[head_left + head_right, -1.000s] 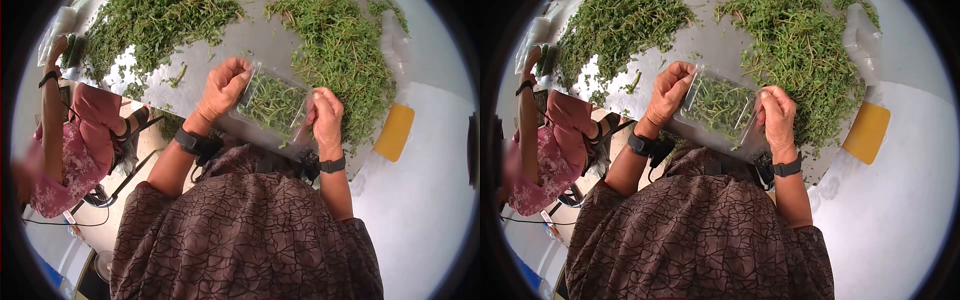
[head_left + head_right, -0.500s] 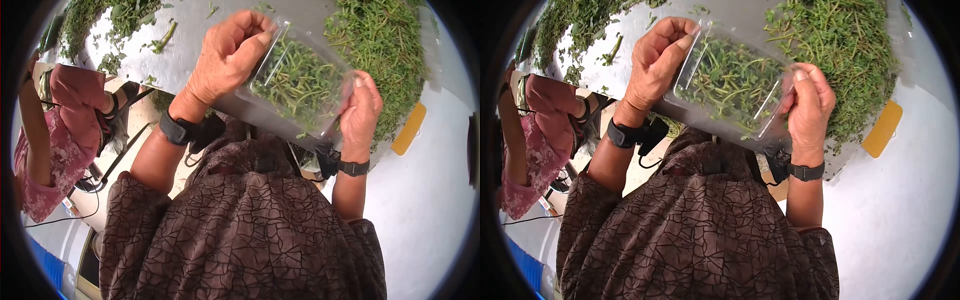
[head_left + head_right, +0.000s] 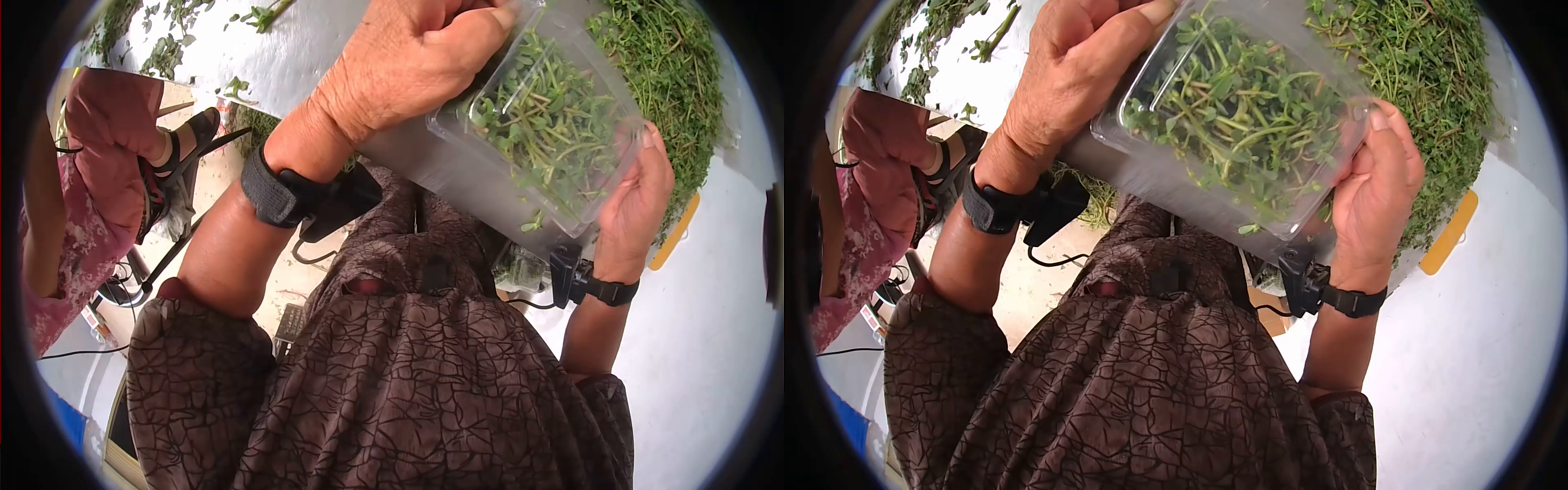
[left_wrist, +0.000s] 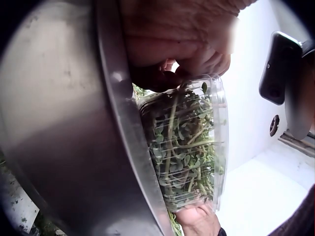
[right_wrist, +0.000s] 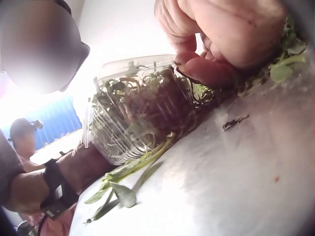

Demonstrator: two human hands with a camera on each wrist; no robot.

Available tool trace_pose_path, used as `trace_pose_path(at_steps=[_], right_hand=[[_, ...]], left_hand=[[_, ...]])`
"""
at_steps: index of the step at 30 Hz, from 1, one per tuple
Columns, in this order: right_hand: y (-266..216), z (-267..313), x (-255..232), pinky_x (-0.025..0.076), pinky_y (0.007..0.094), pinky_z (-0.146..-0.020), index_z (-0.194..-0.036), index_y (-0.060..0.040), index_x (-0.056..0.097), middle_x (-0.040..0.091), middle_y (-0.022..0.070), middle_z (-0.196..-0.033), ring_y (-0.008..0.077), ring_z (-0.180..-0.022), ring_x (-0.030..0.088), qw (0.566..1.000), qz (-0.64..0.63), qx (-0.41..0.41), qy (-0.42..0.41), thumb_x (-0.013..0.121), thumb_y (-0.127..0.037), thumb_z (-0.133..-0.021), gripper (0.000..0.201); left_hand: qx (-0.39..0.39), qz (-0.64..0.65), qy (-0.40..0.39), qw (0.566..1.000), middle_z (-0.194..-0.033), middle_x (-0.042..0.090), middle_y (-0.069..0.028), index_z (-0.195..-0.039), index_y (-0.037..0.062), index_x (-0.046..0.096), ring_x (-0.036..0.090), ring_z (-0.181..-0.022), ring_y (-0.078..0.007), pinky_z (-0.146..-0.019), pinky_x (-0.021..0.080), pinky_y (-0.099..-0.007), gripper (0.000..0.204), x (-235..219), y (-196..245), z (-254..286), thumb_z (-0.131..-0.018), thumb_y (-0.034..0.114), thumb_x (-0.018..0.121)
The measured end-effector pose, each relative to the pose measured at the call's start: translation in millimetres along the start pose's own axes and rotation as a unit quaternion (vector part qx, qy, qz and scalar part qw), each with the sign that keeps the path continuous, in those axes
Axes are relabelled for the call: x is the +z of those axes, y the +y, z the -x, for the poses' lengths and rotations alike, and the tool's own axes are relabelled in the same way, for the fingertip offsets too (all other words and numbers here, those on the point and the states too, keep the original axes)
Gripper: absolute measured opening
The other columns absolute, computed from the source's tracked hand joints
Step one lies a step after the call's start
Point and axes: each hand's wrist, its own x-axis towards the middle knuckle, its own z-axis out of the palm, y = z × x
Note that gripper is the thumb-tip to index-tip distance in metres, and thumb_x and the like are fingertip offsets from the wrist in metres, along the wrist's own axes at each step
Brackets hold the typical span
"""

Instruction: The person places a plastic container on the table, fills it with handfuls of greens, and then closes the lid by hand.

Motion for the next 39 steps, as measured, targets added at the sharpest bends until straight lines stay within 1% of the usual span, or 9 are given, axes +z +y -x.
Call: trace_pose_path(at_steps=[12, 17, 19, 26, 27, 28, 29, 31, 39], right_hand=[[13.1, -12.2, -28.5, 0.045, 0.0315, -0.093, -0.115, 0.0073, 0.052, 0.061, 0.0124, -0.112, 0.0175, -0.102, 0.058, 0.998, -0.046, -0.012, 0.044, 0.046, -0.013, -0.095, 0.03], [7.6, -11.5, -37.5, 0.052, 0.037, -0.086, -0.116, 0.0034, 0.053, 0.061, 0.0132, -0.113, 0.0216, -0.098, 0.062, 0.988, -0.127, 0.049, -0.073, 0.044, -0.015, -0.096, 0.028], [5.0, -11.0, -34.6, 0.053, 0.0379, -0.086, -0.116, 0.0039, 0.052, 0.062, 0.0142, -0.112, 0.0223, -0.098, 0.062, 0.988, -0.12, 0.06, -0.078, 0.043, -0.016, -0.097, 0.029], [2.9, -9.0, -24.7, 0.053, 0.041, -0.088, -0.115, 0.0052, 0.052, 0.062, 0.0166, -0.11, 0.025, -0.099, 0.062, 0.994, -0.07, 0.037, -0.075, 0.041, -0.016, -0.097, 0.03], [3.4, -8.9, -23.8, 0.053, 0.0406, -0.088, -0.114, 0.0053, 0.052, 0.062, 0.0163, -0.109, 0.0248, -0.098, 0.063, 0.994, -0.074, 0.043, -0.072, 0.042, -0.016, -0.097, 0.029], [2.9, -9.7, -23.3, 0.053, 0.0402, -0.087, -0.113, 0.0054, 0.052, 0.062, 0.0161, -0.108, 0.0246, -0.097, 0.063, 0.993, -0.079, 0.046, -0.069, 0.042, -0.016, -0.096, 0.029], [3.4, -9.7, -22.8, 0.053, 0.0402, -0.087, -0.113, 0.0054, 0.052, 0.062, 0.0161, -0.108, 0.0246, -0.097, 0.063, 0.994, -0.08, 0.036, -0.071, 0.042, -0.016, -0.096, 0.029], [7.0, -9.8, -21.8, 0.052, 0.0366, -0.086, -0.111, 0.005, 0.053, 0.063, 0.0141, -0.107, 0.0218, -0.096, 0.062, 0.993, -0.09, 0.021, -0.073, 0.045, -0.015, -0.095, 0.027], [11.0, -9.2, -9.1, 0.046, 0.0229, -0.069, -0.102, 0.0006, 0.055, 0.061, 0.0039, -0.092, 0.0102, -0.078, 0.057, 0.993, -0.045, -0.076, -0.074, 0.048, -0.012, -0.093, 0.017]], left_hand=[[0.029, -0.075, 0.001, 0.997, -0.063, 0.051, -0.0098, -0.078, -0.0044, 0.052, 0.048, -0.06, -0.0155, -0.055, 0.041, -0.0315, 0.02, 1.5, 16.5, -1.1, -0.085, 0.014, 0.047], [0.036, -0.118, 0.018, 0.992, -0.063, 0.053, -0.0214, -0.075, -0.0087, 0.052, 0.054, -0.063, -0.0255, -0.061, 0.046, -0.0384, 0.026, -1.5, 18.7, 3.1, -0.079, 0.016, 0.045], [0.156, -0.047, -0.004, 0.987, -0.066, 0.055, -0.024, -0.076, -0.0097, 0.053, 0.057, -0.067, -0.028, -0.065, 0.048, -0.0391, 0.027, -9.3, 15.0, 12.4, -0.078, 0.016, 0.045], [0.203, -0.154, 0.071, 0.964, -0.071, 0.058, -0.0273, -0.077, -0.0101, 0.055, 0.06, -0.072, -0.032, -0.068, 0.048, -0.0407, 0.028, 19.5, 18.7, 5.3, -0.076, 0.017, 0.047], [-0.012, -0.363, 0.175, 0.915, -0.07, 0.058, -0.027, -0.077, -0.0101, 0.056, 0.06, -0.07, -0.0312, -0.067, 0.048, -0.0409, 0.029, 52.6, 38.3, -8.6, -0.076, 0.018, 0.048], [-0.224, -0.533, 0.263, 0.773, -0.069, 0.058, -0.0268, -0.077, -0.01, 0.056, 0.06, -0.069, -0.0304, -0.066, 0.048, -0.041, 0.03, 67.8, 54.3, -12.5, -0.076, 0.019, 0.048], [-0.216, -0.532, 0.267, 0.774, -0.069, 0.058, -0.0268, -0.077, -0.01, 0.056, 0.06, -0.069, -0.0304, -0.066, 0.048, -0.041, 0.03, 55.6, 42.4, -11.8, -0.076, 0.019, 0.048], [0.085, -0.153, 0.042, 0.984, -0.065, 0.056, -0.0243, -0.074, -0.0097, 0.056, 0.056, -0.065, -0.0262, -0.062, 0.047, -0.0397, 0.031, 2.3, 10.7, -0.1, -0.077, 0.021, 0.05], [0.08, -0.047, -0.027, 0.995, -0.065, 0.05, 0.0001, -0.085, -0.0029, 0.055, 0.044, -0.056, -0.0093, -0.05, 0.039, -0.0271, 0.023, -4.7, -6.2, -3.3, -0.087, 0.019, 0.05]])
